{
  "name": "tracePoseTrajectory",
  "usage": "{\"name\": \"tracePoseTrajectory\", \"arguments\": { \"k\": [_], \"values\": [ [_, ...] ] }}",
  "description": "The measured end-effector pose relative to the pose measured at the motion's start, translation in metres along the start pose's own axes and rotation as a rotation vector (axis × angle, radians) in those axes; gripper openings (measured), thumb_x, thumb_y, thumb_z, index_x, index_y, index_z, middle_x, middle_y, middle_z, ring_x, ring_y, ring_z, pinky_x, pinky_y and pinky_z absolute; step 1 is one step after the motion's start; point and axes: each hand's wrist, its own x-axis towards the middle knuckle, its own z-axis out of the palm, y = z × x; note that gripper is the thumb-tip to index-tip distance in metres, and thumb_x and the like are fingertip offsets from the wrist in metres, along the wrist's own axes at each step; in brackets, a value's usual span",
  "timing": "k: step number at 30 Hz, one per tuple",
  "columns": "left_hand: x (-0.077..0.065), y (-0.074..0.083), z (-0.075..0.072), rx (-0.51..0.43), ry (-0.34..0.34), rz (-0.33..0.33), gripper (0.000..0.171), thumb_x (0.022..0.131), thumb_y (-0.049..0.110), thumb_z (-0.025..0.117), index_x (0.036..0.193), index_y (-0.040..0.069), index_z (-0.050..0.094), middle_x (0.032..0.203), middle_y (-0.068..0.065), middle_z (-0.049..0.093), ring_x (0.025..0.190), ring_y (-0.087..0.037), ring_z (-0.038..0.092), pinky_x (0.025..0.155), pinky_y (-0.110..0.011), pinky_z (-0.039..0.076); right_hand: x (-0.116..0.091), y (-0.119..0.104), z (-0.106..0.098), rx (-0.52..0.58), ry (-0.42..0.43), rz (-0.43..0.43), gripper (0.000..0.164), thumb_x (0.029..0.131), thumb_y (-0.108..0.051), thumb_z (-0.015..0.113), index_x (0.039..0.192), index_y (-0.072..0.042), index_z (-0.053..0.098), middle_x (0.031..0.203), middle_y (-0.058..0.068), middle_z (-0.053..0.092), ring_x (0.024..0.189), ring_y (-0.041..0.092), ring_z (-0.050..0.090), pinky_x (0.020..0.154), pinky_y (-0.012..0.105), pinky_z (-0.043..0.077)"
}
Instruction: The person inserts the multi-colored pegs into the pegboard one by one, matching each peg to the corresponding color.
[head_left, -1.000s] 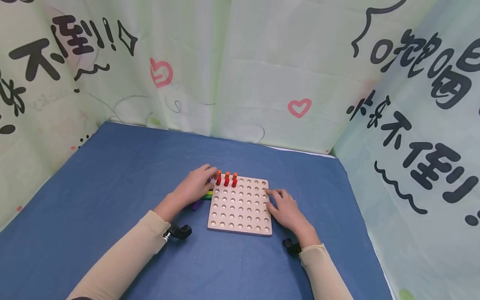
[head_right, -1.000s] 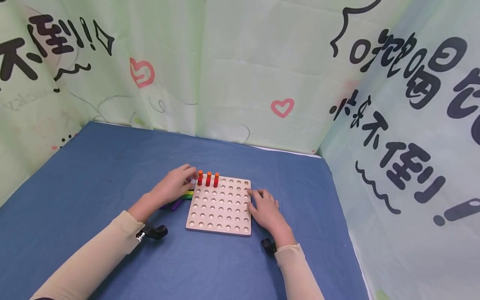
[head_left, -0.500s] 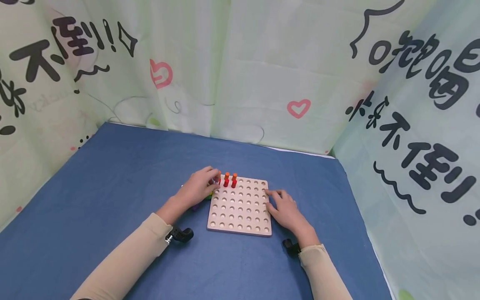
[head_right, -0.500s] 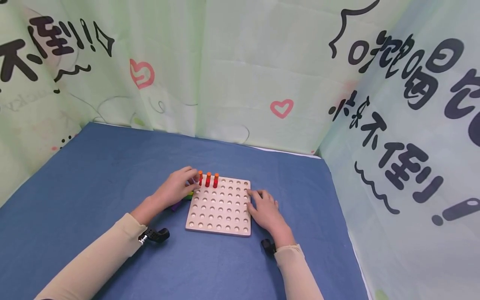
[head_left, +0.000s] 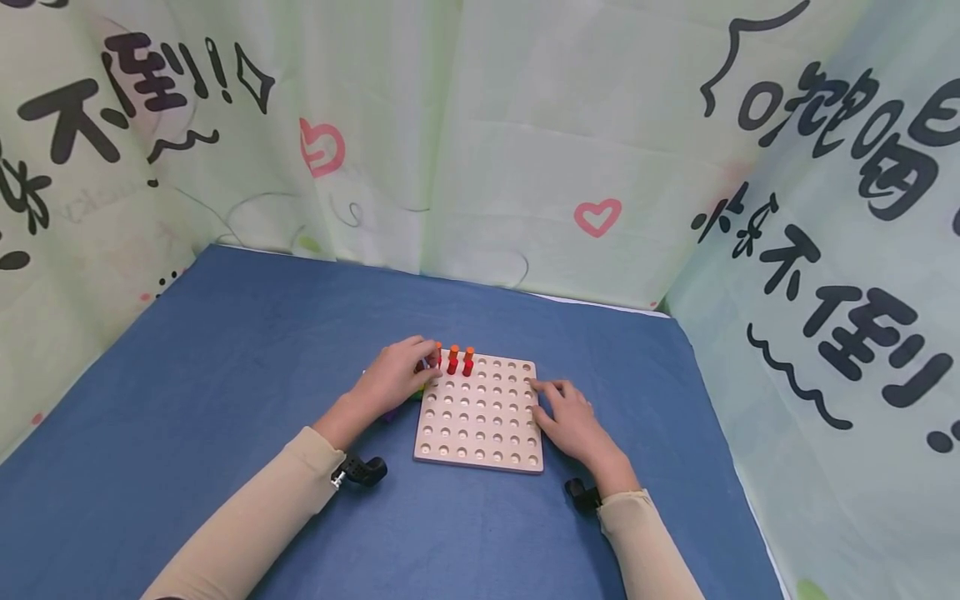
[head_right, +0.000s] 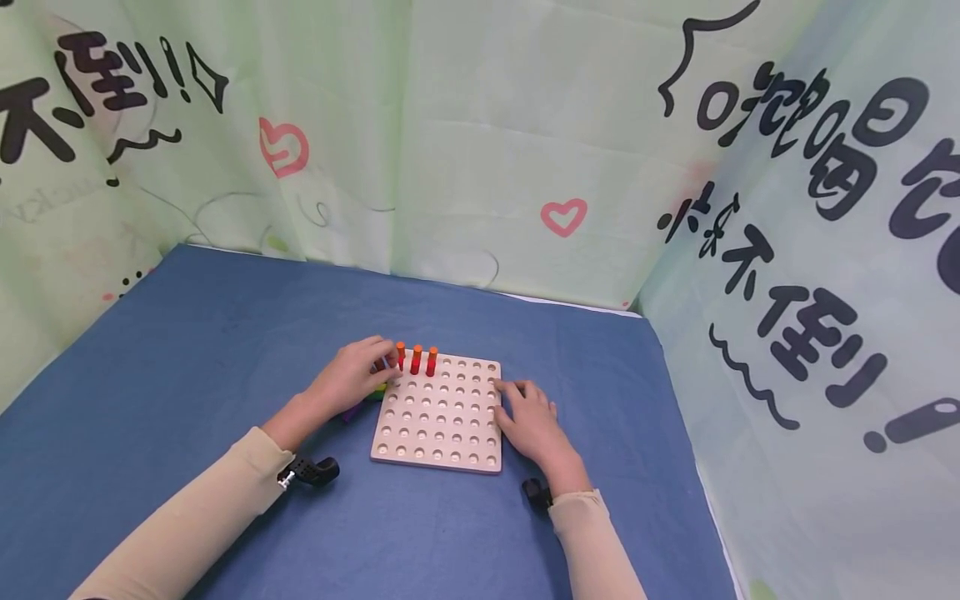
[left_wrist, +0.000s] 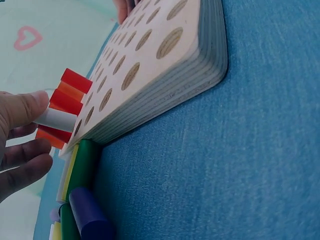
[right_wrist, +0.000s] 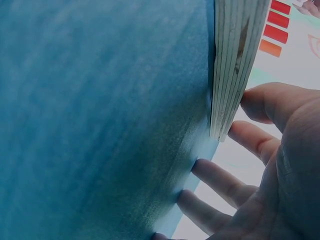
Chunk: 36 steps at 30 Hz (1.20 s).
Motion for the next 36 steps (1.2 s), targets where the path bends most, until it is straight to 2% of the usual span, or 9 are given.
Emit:
{"name": "tracePoseTrajectory", "arguments": {
  "k": [9,14,22,31,36],
  "values": [
    [0.0006,-0.0011,0.0013,0.039,-0.009,-0.014,0.013,0.095,0.021,0.077,0.095,0.018,0.064,0.094,0.001,0.063,0.086,-0.016,0.062,0.075,-0.034,0.053,0.0001,0.0005,0.0002,-0.003,0.008,-0.004,0.05,0.108,-0.031,0.053,0.155,-0.016,0.046,0.149,0.024,0.045,0.139,0.048,0.042,0.113,0.069,0.03],
    [0.0,-0.0014,0.0007,0.057,0.004,0.015,0.013,0.095,0.02,0.077,0.092,0.019,0.064,0.095,0.001,0.065,0.086,-0.017,0.059,0.076,-0.036,0.051,0.0004,0.0003,0.0004,0.002,0.002,0.007,0.051,0.108,-0.031,0.053,0.156,-0.016,0.046,0.15,0.024,0.044,0.14,0.048,0.042,0.113,0.068,0.03],
    [-0.0004,-0.0027,0.0017,0.094,-0.012,0.051,0.009,0.094,0.02,0.077,0.093,0.019,0.068,0.099,0.0,0.067,0.09,-0.019,0.057,0.08,-0.038,0.05,0.0012,0.0018,0.0013,-0.013,0.001,0.008,0.05,0.108,-0.031,0.052,0.156,-0.017,0.046,0.15,0.024,0.044,0.14,0.047,0.042,0.113,0.068,0.031],
    [-0.0018,-0.0045,0.0017,0.071,-0.005,0.05,0.005,0.095,0.02,0.076,0.096,0.017,0.072,0.104,-0.002,0.067,0.095,-0.021,0.058,0.083,-0.039,0.052,0.0002,-0.0001,0.0002,-0.008,-0.002,0.005,0.05,0.108,-0.031,0.053,0.156,-0.017,0.046,0.15,0.024,0.044,0.14,0.047,0.042,0.113,0.069,0.03],
    [-0.0007,-0.0082,-0.0008,0.043,0.028,0.038,0.006,0.098,0.019,0.073,0.099,0.014,0.071,0.101,-0.001,0.068,0.094,-0.02,0.059,0.083,-0.039,0.053,0.0014,0.0005,0.0004,-0.015,0.002,-0.001,0.051,0.108,-0.031,0.053,0.156,-0.017,0.046,0.149,0.024,0.045,0.139,0.048,0.043,0.113,0.068,0.031]
  ]
}}
